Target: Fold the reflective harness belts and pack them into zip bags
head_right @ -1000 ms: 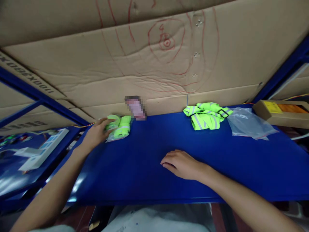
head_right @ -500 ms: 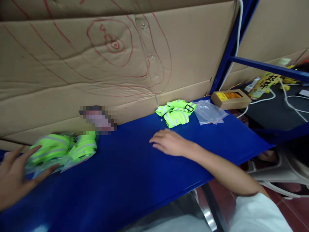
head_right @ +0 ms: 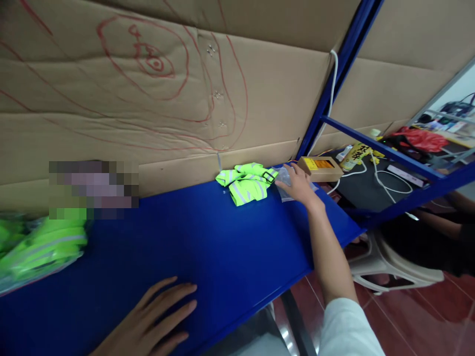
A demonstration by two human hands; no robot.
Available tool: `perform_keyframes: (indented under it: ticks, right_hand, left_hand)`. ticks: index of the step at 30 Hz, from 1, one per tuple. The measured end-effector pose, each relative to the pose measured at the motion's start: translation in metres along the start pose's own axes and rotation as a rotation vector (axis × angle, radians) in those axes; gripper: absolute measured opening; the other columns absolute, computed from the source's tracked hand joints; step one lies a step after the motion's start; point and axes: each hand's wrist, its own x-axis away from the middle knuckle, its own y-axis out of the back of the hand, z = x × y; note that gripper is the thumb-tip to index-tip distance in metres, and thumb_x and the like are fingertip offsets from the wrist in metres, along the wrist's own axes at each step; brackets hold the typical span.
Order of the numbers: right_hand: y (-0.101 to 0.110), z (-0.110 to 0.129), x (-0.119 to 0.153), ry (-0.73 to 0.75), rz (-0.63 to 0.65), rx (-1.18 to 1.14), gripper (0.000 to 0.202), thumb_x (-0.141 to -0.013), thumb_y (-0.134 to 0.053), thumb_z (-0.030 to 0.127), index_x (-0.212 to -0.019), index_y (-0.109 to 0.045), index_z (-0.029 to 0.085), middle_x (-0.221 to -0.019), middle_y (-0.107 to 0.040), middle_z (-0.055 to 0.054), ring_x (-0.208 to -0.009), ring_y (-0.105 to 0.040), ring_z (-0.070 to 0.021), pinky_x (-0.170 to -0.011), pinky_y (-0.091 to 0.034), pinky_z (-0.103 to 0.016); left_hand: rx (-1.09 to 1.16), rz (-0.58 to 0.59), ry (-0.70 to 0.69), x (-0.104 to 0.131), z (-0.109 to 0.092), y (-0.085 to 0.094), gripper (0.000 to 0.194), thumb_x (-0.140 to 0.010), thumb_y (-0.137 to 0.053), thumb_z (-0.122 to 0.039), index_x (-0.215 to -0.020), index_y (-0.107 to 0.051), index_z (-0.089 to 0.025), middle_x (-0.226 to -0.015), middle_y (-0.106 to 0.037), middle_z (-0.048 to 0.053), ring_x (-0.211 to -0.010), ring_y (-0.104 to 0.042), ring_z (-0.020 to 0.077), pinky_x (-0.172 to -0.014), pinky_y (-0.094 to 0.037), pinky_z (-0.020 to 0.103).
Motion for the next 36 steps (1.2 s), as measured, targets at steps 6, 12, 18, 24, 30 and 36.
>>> perform_keyframes:
  ticks: [6, 12, 18, 24, 30, 36]
  right_hand:
    - [-0.024, 0.075, 0.018, 0.558, 0.038, -0.050, 0.069, -0.094, -0.065, 0.026, -0.159, -0.042, 0.023, -0.161, -0.044, -0.015, -0.148, -0.041, -0.0327, -0.118, -0.035, -0.055]
    - [-0.032, 0.097, 0.020, 0.614, 0.017, 0.052, 0.051, -0.103, -0.058, 0.038, -0.148, -0.056, 0.015, -0.142, -0.062, -0.019, -0.130, -0.056, -0.0344, -0.110, -0.040, -0.053]
    - [-0.034, 0.120, 0.032, 0.789, -0.008, 0.106, 0.034, -0.107, -0.050, 0.031, -0.133, -0.068, 0.015, -0.130, -0.070, -0.016, -0.120, -0.063, -0.0291, -0.099, -0.047, -0.044]
    - [-0.051, 0.188, 0.089, 1.121, -0.015, 0.112, 0.029, -0.110, -0.046, 0.021, -0.127, -0.069, 0.016, -0.116, -0.076, -0.009, -0.106, -0.068, -0.0200, -0.092, -0.050, -0.034]
    - [-0.032, 0.209, 0.124, 1.426, -0.110, -0.217, 0.046, -0.107, -0.050, 0.055, -0.136, -0.066, 0.024, -0.143, -0.066, -0.006, -0.137, -0.056, -0.0178, -0.123, -0.037, -0.036]
    - [-0.007, 0.178, 0.089, 0.943, 0.231, -0.401, 0.049, -0.106, -0.056, 0.047, -0.148, -0.058, 0.022, -0.150, -0.059, -0.014, -0.142, -0.053, -0.0256, -0.117, -0.044, -0.046]
  left_hand:
    - [0.180, -0.147, 0.402, 0.021, 0.016, 0.003, 0.032, -0.103, -0.055, -0.029, -0.135, -0.062, -0.028, -0.117, -0.076, 0.004, -0.106, -0.074, 0.0176, -0.091, -0.064, 0.028]
    - [0.211, -0.258, 0.525, 0.023, 0.021, 0.009, 0.024, -0.102, -0.056, -0.030, -0.123, -0.067, -0.031, -0.112, -0.075, 0.002, -0.098, -0.077, 0.0166, -0.086, -0.066, 0.025]
    - [0.266, -0.217, 0.402, 0.018, 0.012, 0.007, 0.025, -0.105, -0.053, -0.027, -0.124, -0.068, -0.031, -0.113, -0.075, 0.001, -0.099, -0.076, 0.0119, -0.089, -0.063, 0.018]
    - [0.241, -0.141, 0.531, 0.021, 0.022, -0.004, 0.028, -0.106, -0.051, -0.035, -0.132, -0.061, -0.032, -0.126, -0.069, 0.003, -0.112, -0.073, 0.0151, -0.097, -0.063, 0.026]
    - [0.240, -0.096, 0.735, 0.019, 0.029, -0.011, 0.060, -0.100, -0.061, -0.044, -0.154, -0.038, -0.029, -0.160, -0.040, 0.015, -0.145, -0.050, 0.0316, -0.112, -0.054, 0.052]
    - [0.078, 0.065, 0.548, 0.015, 0.019, -0.009, 0.066, -0.100, -0.060, -0.033, -0.160, -0.033, -0.034, -0.162, -0.042, 0.015, -0.148, -0.043, 0.0370, -0.116, -0.037, 0.063]
